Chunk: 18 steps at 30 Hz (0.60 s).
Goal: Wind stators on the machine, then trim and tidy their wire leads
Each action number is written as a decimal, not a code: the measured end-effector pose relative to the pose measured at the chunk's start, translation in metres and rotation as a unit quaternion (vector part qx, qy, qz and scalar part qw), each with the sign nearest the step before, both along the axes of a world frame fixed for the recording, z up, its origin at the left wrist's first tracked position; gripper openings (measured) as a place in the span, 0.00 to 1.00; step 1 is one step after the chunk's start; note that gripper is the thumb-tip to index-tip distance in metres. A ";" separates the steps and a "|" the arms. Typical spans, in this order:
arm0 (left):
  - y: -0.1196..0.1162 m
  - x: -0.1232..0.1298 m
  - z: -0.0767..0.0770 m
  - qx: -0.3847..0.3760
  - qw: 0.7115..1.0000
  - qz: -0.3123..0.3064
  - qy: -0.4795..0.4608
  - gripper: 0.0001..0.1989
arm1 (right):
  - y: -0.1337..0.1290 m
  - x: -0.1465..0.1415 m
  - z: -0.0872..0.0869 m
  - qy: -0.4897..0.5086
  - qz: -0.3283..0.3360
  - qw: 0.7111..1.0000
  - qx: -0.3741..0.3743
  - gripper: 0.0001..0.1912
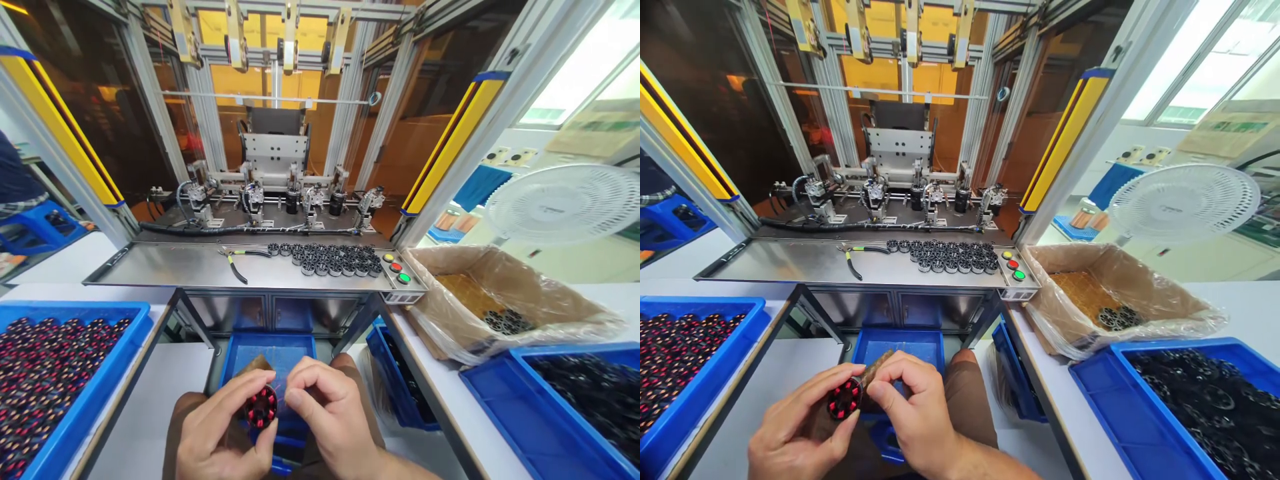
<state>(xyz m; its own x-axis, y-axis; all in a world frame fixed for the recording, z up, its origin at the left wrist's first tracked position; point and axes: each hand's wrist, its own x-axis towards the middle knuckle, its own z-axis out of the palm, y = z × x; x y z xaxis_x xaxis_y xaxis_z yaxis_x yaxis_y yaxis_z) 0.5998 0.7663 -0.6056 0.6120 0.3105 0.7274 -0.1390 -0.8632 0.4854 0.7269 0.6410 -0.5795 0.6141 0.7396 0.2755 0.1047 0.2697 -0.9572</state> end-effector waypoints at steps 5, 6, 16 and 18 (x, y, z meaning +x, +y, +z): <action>0.000 0.000 -0.004 -0.104 0.994 -0.028 0.011 0.24 | -0.004 0.006 -0.002 -0.064 0.007 0.998 0.023 0.11; 0.000 0.000 -0.003 -0.123 0.991 -0.042 0.014 0.25 | -0.004 0.008 -0.001 -0.075 0.012 0.997 0.027 0.10; -0.003 -0.006 0.003 -0.157 0.986 -0.050 0.024 0.23 | -0.003 0.003 0.002 -0.134 0.008 0.990 0.046 0.05; -0.009 -0.004 0.000 -0.158 0.987 0.004 0.002 0.20 | -0.005 -0.001 -0.002 -0.141 -0.005 0.989 0.054 0.05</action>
